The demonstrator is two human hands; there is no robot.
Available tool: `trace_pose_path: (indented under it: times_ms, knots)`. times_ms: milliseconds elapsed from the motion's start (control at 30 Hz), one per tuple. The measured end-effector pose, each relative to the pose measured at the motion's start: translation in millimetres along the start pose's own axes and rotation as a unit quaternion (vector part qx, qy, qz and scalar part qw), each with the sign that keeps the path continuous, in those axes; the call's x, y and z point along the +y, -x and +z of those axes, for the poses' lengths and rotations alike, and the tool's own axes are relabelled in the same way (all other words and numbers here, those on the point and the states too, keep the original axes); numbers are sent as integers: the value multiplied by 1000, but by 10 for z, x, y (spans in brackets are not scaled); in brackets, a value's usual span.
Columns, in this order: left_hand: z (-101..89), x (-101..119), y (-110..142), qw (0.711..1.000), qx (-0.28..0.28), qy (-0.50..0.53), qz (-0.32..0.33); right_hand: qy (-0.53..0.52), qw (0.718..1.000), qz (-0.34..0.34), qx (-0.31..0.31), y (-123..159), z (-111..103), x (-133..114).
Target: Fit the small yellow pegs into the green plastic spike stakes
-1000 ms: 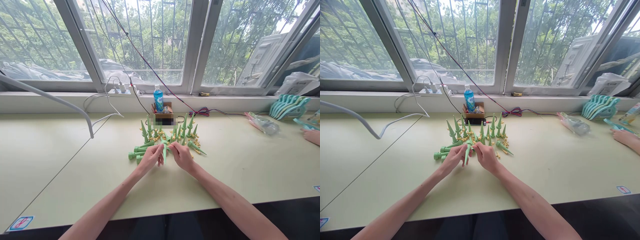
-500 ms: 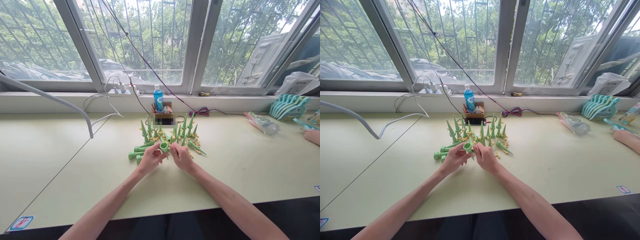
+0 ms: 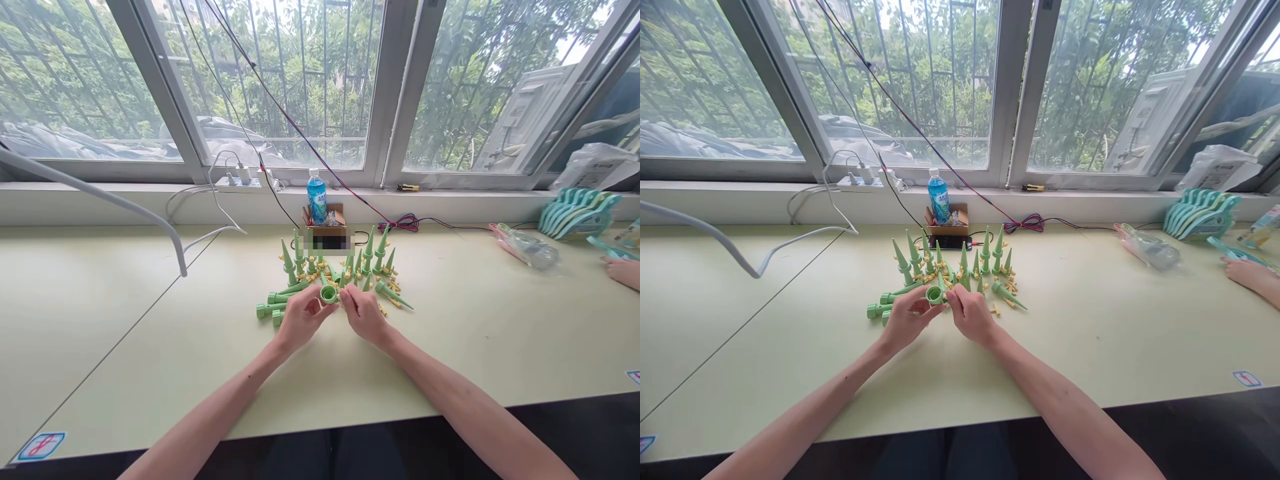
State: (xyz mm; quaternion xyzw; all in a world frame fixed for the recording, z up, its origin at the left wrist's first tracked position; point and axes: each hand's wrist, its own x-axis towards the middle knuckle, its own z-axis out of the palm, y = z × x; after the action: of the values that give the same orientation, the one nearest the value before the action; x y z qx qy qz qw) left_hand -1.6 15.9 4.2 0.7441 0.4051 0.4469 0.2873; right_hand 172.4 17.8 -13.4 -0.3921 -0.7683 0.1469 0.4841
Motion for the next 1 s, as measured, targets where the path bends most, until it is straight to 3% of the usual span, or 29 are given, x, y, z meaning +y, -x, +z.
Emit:
trace_pose_path:
  times_ms: [233,667,867,1000]
  knots:
    - [-5,8,8,998,18,-20,56,-8,1000,7,-10,15,16,28]
    - [11,31,37,996,49,-64,36,-41,999,-7,-14,21,11,-5]
    - [21,6,37,993,69,-74,52,-33,999,-29,10,22,19,-24]
    - [19,17,21,995,87,-36,12,-38,998,-45,38,19,20,-39]
